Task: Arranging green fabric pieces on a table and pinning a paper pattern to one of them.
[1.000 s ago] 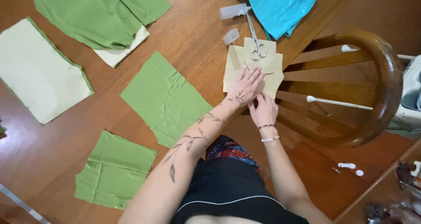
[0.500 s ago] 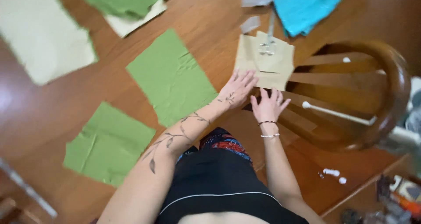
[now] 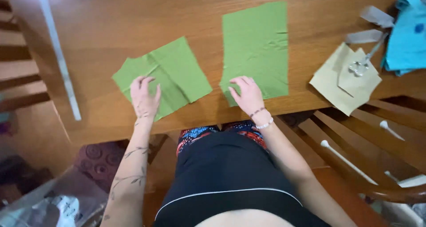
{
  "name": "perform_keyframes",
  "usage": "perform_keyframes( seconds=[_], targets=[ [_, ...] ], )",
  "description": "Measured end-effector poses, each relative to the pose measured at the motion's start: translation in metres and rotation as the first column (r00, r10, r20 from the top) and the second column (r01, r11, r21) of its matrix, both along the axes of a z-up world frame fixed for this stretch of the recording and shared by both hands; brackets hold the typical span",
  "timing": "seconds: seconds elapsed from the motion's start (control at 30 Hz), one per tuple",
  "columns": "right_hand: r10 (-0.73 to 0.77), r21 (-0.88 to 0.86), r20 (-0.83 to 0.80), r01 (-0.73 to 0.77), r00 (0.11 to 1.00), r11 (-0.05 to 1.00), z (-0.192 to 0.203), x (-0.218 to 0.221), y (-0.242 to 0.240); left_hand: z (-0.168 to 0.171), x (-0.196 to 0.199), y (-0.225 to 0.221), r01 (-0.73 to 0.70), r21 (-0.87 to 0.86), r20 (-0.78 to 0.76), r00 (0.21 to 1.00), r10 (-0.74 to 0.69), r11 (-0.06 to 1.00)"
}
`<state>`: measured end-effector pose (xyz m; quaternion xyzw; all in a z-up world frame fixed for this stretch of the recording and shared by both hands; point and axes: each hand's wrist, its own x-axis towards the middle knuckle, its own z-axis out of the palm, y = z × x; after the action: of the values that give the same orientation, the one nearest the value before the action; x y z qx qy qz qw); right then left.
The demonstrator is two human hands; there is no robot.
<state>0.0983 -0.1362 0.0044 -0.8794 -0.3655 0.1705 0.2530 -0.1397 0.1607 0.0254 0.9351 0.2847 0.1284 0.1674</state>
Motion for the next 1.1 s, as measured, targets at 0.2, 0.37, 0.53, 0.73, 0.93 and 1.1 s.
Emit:
perform_keyframes(
  seconds=[0.2, 0.37, 0.53, 0.73, 0.93, 1.1],
  targets=[
    [0.069, -0.298, -0.173, -0.12, 0.982, 0.947, 0.009, -0.038, 0.089, -0.029, -0.136, -0.024, 0.008, -0.027, -0.174, 0.985, -0.012, 1.0],
    [0.078, -0.513, -0.143, -0.141, 0.987, 0.847, -0.041, -0.065, 0.095, -0.038, -0.158, -0.033, -0.012, -0.118, -0.141, 0.99, -0.005, 0.993],
    [-0.262, 0.071, -0.775, 0.491, 0.575, 0.868, -0.096, -0.053, 0.071, -0.041, -0.142, -0.027, 0.042, -0.13, -0.07, 0.996, -0.052, 0.991],
    [-0.031, 0.166, -0.984, 0.971, 0.174, 0.169, -0.06, -0.01, 0.069, 0.014, -0.082, -0.048, 0.226, -0.878, 0.204, 0.974, -0.096, 0.422],
    [0.106, 0.621, -0.744, 0.623, 0.66, 0.475, 0.101, -0.021, 0.216, 0.023, -0.092, -0.033, 0.26, -0.963, 0.234, 0.937, 0.258, -0.07],
    [-0.182, 0.27, -0.747, 0.542, 0.639, 0.796, 0.005, -0.026, 0.311, 0.011, -0.106, -0.018, -0.02, -0.999, -0.012, 0.962, 0.273, 0.028]
  ],
)
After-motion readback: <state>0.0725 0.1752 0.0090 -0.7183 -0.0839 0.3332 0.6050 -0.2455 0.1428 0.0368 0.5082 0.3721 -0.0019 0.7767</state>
